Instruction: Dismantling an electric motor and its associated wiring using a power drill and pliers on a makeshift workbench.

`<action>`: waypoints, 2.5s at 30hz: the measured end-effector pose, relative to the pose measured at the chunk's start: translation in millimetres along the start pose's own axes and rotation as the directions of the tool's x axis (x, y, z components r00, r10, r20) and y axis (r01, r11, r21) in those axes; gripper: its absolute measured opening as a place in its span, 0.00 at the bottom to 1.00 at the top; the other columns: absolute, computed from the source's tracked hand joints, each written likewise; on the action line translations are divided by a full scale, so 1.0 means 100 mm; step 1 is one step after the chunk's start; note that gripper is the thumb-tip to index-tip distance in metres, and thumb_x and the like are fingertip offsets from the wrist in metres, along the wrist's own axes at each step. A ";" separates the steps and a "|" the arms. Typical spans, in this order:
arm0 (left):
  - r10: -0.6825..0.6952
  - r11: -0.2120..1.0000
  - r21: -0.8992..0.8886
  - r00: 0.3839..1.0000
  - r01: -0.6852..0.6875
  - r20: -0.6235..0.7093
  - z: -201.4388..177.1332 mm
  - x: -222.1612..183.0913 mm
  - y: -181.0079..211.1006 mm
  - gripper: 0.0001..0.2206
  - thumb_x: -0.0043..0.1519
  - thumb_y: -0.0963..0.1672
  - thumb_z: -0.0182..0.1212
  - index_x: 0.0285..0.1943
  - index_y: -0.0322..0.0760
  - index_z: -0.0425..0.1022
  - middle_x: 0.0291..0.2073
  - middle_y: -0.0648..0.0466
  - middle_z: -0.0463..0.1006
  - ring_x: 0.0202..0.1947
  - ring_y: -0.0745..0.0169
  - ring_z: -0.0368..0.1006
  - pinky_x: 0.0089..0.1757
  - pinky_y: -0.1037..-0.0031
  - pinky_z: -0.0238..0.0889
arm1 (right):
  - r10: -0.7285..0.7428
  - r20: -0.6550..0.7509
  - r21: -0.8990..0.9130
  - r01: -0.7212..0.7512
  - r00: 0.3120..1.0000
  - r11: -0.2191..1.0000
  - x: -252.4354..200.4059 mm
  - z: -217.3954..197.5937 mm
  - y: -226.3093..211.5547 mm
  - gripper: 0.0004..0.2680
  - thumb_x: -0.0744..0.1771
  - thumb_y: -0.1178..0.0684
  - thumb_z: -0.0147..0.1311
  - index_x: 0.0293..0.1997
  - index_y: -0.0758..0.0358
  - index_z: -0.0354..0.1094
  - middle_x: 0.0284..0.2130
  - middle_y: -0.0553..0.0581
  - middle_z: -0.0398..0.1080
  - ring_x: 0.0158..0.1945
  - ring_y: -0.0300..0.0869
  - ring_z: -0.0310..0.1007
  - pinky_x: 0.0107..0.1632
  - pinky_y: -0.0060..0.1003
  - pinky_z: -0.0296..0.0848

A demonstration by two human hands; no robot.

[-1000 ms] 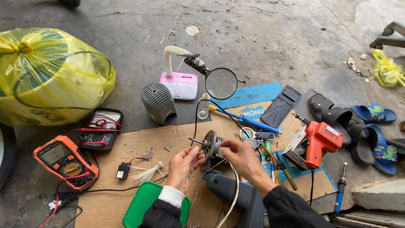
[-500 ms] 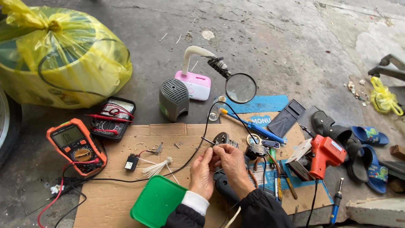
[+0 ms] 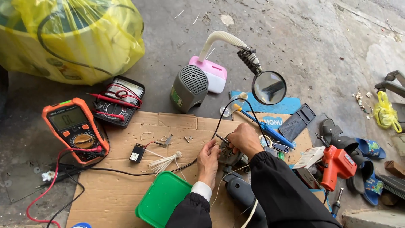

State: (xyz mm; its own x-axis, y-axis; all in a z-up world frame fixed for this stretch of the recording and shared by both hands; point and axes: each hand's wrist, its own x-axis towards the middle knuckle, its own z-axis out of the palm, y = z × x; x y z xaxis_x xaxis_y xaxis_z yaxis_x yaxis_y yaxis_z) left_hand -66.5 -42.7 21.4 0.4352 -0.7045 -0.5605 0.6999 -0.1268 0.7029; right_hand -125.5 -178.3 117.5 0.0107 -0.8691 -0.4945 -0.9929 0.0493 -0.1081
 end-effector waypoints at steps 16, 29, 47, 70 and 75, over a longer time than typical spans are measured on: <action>0.122 0.989 0.072 0.987 -0.130 0.102 0.18 0.21 -0.24 0.22 0.59 0.40 0.73 0.64 0.51 0.85 0.46 0.56 0.90 0.46 0.72 0.84 0.49 0.76 0.80 | 0.102 0.090 0.051 -0.107 0.991 0.993 0.14 0.01 -0.22 0.07 0.64 0.55 0.58 0.30 0.65 0.82 0.12 0.57 0.76 0.17 0.47 0.81 0.37 0.42 0.84; 0.147 0.983 0.074 0.967 -0.165 0.209 0.04 0.19 0.01 0.29 0.61 0.43 0.76 0.74 0.49 0.77 0.46 0.53 0.90 0.44 0.68 0.84 0.50 0.74 0.80 | 0.099 0.088 0.007 -0.100 0.991 0.995 0.27 0.11 -0.11 0.09 0.63 0.54 0.63 0.20 0.61 0.82 0.10 0.57 0.73 0.17 0.48 0.80 0.33 0.40 0.82; 0.161 0.962 0.174 0.953 -0.209 0.255 0.01 0.31 0.02 0.25 0.64 0.41 0.73 0.72 0.50 0.79 0.47 0.48 0.89 0.44 0.59 0.87 0.48 0.71 0.83 | -0.413 -0.056 0.006 0.413 0.909 0.911 -0.50 -0.11 0.13 0.22 0.67 0.56 0.44 0.73 0.51 0.68 0.49 0.45 0.86 0.61 0.63 0.78 0.68 0.67 0.73; 0.243 0.909 0.243 0.904 -0.339 0.350 -0.11 0.38 0.06 0.31 0.62 0.41 0.75 0.77 0.50 0.74 0.45 0.50 0.90 0.48 0.60 0.86 0.50 0.71 0.83 | -0.426 -0.011 -0.227 0.413 0.905 0.882 -0.68 -0.06 0.24 0.25 0.68 0.49 0.44 0.78 0.34 0.56 0.55 0.42 0.84 0.56 0.66 0.82 0.64 0.68 0.77; 0.246 0.866 0.319 0.884 -0.385 0.398 -0.16 0.56 0.04 0.29 0.60 0.43 0.77 0.74 0.50 0.78 0.43 0.50 0.91 0.47 0.58 0.87 0.50 0.65 0.82 | -0.541 -0.114 -0.063 0.537 0.833 0.841 -0.83 -0.39 0.38 0.27 0.67 0.53 0.46 0.81 0.46 0.53 0.59 0.58 0.80 0.55 0.73 0.80 0.58 0.73 0.76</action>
State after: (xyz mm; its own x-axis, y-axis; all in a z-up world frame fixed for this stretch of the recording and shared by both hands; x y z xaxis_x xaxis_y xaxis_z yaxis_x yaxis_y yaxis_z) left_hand -30.6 -71.2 -14.2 0.3313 -0.9318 -0.1482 0.2583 -0.0615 0.9641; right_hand -168.7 -123.6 187.6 0.5323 -0.8071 -0.2555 -0.8370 -0.4563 -0.3021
